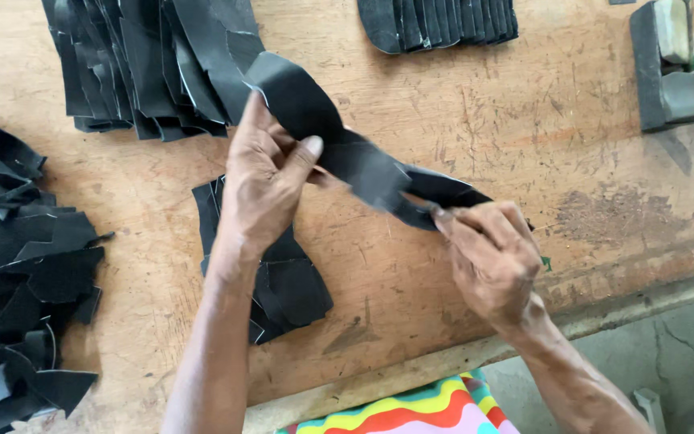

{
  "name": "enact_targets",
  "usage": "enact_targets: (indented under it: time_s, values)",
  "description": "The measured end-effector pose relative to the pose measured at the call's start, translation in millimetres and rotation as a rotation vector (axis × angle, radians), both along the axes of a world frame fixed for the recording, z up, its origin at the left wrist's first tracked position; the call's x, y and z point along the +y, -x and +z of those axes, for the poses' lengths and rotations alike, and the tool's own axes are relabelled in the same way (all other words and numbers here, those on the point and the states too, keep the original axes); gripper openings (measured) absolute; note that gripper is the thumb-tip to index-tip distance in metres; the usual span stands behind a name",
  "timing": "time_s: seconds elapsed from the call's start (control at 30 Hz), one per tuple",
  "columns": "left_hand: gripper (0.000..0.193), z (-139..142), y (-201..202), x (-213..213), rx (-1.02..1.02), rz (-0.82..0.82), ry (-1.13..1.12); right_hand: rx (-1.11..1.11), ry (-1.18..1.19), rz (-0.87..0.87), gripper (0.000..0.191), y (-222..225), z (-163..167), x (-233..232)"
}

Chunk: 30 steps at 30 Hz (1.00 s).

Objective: The person repeatedly picks up pairs of black rubber pieces from a wooden workbench, aligns their edges, and presses them together by hand. The person handles the pieces one at a time, turning them over and checking alignment before placing them back on the bench.

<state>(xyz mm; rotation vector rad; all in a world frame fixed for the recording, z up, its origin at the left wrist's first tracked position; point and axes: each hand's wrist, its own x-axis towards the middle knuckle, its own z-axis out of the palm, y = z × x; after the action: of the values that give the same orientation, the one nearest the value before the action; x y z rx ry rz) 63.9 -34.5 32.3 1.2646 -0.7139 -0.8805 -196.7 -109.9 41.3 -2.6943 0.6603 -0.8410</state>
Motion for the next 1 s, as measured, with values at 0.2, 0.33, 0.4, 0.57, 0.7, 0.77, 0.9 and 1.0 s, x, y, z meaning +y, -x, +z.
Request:
enact_targets:
  time_s: [0.2,0.33,0.4,0.57,0.7,0.77,0.9,1.0]
  values:
    - [0.036,2,2,-3,-0.429,0.055,-0.153,0.139,-0.072,0.07,0.031,-19,-1,-13]
    - [0.036,1,16,-19,-0.649,-0.128,-0.332,0.219,-0.087,0.069,0.039,-22,-9,-13]
    - [0.053,-1,23,-32,-0.813,-0.177,-0.435,0.187,-0.012,0.108,0.042,-20,-17,-11]
    - [0.044,-8,28,-48,-0.84,-0.141,-0.427,0.09,-0.074,0.22,0.041,-15,-25,-13]
    - [0.044,-14,32,-45,-0.813,-0.105,-0.456,0.101,-0.265,0.664,0.04,-9,-9,20]
    - [0.044,-16,33,-44,-0.792,-0.107,-0.491,0.306,-0.518,0.844,0.03,2,2,54]
    - [0.045,-23,21,-44,-0.76,-0.116,-0.504,0.192,-0.929,0.621,0.021,4,2,65]
    - [0.053,-30,-1,-38,-0.416,0.04,0.158,0.241,-1.285,0.046,0.008,-16,-9,32]
